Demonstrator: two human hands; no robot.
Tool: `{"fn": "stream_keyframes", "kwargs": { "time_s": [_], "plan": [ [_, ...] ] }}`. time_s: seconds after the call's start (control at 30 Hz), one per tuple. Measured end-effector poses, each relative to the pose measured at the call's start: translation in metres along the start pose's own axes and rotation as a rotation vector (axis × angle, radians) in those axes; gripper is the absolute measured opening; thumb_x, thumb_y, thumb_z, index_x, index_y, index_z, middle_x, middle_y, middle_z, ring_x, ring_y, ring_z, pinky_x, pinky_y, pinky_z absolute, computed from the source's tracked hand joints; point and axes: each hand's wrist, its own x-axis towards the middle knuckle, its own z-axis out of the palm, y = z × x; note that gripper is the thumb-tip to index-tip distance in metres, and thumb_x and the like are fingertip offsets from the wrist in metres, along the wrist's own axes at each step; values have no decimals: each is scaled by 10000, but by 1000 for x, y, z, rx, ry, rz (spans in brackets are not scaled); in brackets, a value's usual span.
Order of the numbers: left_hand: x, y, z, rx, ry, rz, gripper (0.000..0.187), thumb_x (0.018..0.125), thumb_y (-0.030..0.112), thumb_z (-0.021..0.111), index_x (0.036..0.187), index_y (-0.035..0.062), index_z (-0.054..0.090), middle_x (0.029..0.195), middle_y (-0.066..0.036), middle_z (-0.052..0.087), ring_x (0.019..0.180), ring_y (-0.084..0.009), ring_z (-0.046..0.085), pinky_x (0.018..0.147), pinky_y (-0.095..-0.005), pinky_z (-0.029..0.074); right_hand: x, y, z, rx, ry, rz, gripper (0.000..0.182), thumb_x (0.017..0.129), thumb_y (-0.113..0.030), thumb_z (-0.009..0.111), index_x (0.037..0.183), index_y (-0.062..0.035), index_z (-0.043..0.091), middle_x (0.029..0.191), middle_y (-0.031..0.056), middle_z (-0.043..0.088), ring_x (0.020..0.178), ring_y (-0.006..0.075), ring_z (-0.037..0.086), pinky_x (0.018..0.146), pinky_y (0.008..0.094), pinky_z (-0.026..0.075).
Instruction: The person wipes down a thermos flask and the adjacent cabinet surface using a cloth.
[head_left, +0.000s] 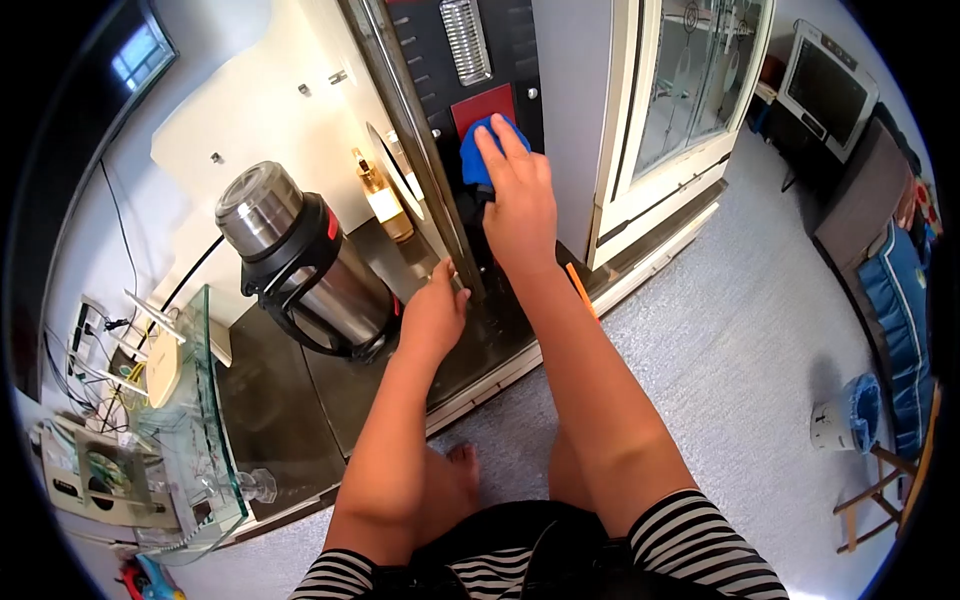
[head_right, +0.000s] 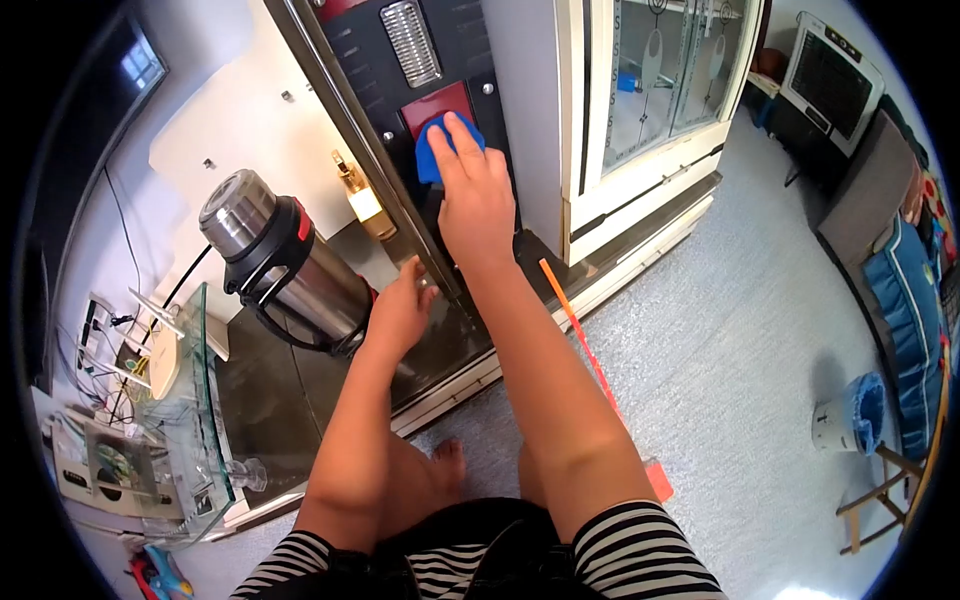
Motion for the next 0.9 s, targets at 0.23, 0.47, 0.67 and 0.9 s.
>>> {"fn": "stream_keyframes", "kwargs": {
  "time_s": [0.23, 0.47, 0.67, 0.9],
  "plan": [
    [3, 1, -1, -14, -12, -1, 519, 960, 162, 631, 1407, -16, 436, 1259, -183, 672, 1091, -393, 658, 911, -470, 523, -27, 17, 12, 9, 21, 205, 781, 726, 166, 625, 1458, -74, 496, 1565, 137, 426, 1155, 396, 560, 1025, 440, 464],
    [2, -3, 4, -22, 32, 52, 550, 953, 136, 620, 1429, -35, 403, 1251, -202, 673, 1085, -409, 650, 914, -486, 523, -86, 48, 36, 12, -31, 477, 722, 822, 35, 700, 1486, -2, 419, 1520, 247, 440, 1269, 434, 543, 1055, 435, 457],
    [0, 1, 0, -26, 20, 44, 559, 954, 145, 620, 1436, -31, 399, 1268, -201, 664, 1078, -416, 649, 911, -496, 520, -100, 68, 41, 210, -388, 975, 744, 842, -133, 758, 1465, 76, 410, 1438, 324, 491, 1285, 432, 541, 1085, 413, 437],
    [1, -2, -2, -47, 31, 78, 566, 953, 147, 622, 1442, -33, 401, 1216, -219, 677, 1058, -422, 653, 894, -499, 524, -48, 42, 29, 63, 55, 398, 689, 833, 16, 700, 1465, 49, 428, 1478, 289, 469, 1254, 436, 549, 1059, 437, 449]
  ]
}}
